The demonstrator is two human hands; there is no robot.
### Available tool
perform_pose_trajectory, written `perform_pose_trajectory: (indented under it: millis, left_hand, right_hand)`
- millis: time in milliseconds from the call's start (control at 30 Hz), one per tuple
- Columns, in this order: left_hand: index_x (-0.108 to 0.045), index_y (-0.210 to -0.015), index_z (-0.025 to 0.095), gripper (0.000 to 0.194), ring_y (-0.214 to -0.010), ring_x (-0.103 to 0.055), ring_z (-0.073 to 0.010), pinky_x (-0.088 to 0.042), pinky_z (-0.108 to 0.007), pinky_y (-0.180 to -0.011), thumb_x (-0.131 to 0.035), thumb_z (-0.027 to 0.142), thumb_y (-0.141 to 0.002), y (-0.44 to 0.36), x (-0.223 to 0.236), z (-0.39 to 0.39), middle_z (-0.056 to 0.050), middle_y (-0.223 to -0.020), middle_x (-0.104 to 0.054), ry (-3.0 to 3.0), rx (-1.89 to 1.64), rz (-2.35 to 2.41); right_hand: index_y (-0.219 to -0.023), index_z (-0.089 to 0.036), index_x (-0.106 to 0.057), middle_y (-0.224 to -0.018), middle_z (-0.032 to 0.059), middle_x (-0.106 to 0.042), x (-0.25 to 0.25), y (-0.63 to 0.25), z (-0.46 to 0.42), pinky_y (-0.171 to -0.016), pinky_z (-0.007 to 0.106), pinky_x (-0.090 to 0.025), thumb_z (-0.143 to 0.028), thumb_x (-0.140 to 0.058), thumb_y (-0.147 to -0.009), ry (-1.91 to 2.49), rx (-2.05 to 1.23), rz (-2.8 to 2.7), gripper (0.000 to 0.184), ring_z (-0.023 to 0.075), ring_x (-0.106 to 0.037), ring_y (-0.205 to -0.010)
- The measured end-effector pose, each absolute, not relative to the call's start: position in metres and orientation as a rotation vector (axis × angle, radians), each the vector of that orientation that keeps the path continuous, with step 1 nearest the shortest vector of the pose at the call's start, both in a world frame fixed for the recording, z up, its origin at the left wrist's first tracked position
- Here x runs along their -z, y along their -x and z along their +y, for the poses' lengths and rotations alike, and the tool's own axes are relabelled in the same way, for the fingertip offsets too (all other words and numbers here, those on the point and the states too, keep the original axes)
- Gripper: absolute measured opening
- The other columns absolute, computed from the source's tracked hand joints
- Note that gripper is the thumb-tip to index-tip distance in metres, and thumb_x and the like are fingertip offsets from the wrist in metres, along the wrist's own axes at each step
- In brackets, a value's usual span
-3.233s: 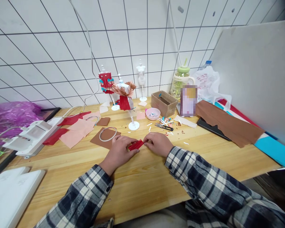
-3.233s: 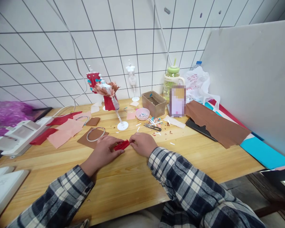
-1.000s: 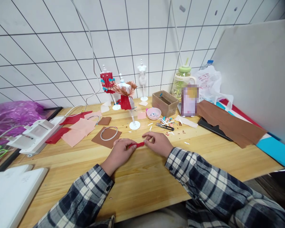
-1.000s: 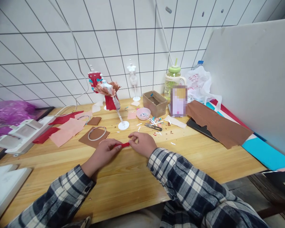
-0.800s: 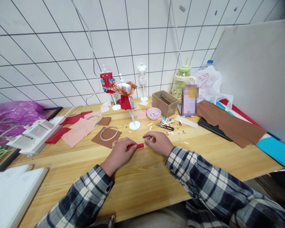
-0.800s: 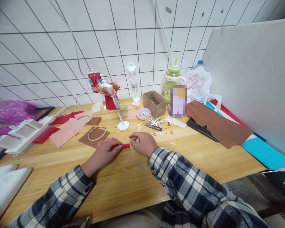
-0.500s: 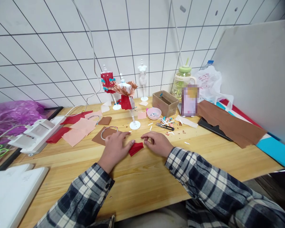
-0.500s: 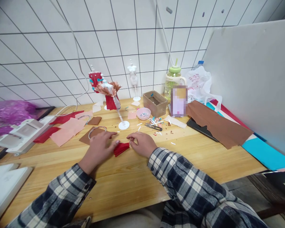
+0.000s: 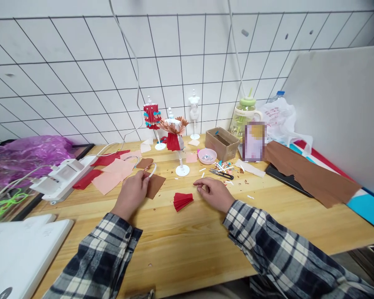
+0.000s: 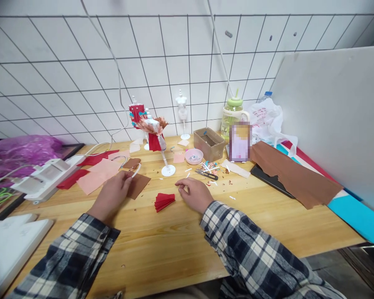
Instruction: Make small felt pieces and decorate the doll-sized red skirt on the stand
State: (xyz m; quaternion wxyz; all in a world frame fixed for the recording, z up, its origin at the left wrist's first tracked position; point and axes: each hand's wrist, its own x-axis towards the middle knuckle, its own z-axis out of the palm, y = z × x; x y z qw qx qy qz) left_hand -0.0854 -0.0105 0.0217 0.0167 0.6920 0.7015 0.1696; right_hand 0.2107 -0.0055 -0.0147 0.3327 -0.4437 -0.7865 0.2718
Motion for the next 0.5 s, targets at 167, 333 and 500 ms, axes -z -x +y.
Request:
perform_pose_trajectory:
  millis: [167,333,500]
  left_hand:
    - [-0.051,-0.097,0.021,0.020,-0.082,-0.065,-0.0213,-0.047,-0.033,-0.075,-0.041,0.038,-0.094,0.047,-0.020,-0.030,-0.004,-0.086,-0.070,-2.147,-0.910,1.842]
    - [-0.053,-0.101,0.020,0.017,-0.087,-0.064,-0.0213,-0.047,-0.034,-0.078,-0.043,0.032,-0.095,0.009,-0.011,-0.048,-0.007,-0.095,-0.069,-2.334,-0.874,1.559]
    - [-0.053,-0.118,0.020,0.026,-0.094,-0.063,-0.0232,-0.048,-0.037,-0.081,-0.045,0.024,-0.094,0.006,-0.008,-0.050,-0.009,-0.106,-0.069,-2.514,-0.682,1.369]
  right_hand:
    - [-0.122,-0.022,-0.052,-0.105,0.0045,-0.070,0.004,-0.190,-0.012,-0.071,0.029,-0.047,-0.026,-0.057,-0.087,1.032,-0.802,-1.864,0.035,0.0143,-0.062,-0.076]
    - [-0.119,-0.024,-0.052,-0.118,0.0060,-0.067,-0.002,-0.165,-0.017,-0.075,0.029,-0.050,-0.023,-0.063,-0.083,0.866,-0.879,-1.786,0.038,0.0190,-0.062,-0.105]
    - [-0.106,-0.023,-0.056,-0.109,0.0049,-0.071,0.004,-0.171,-0.018,-0.075,0.029,-0.052,-0.019,-0.061,-0.082,0.849,-1.021,-1.699,0.025,0.0182,-0.068,-0.096]
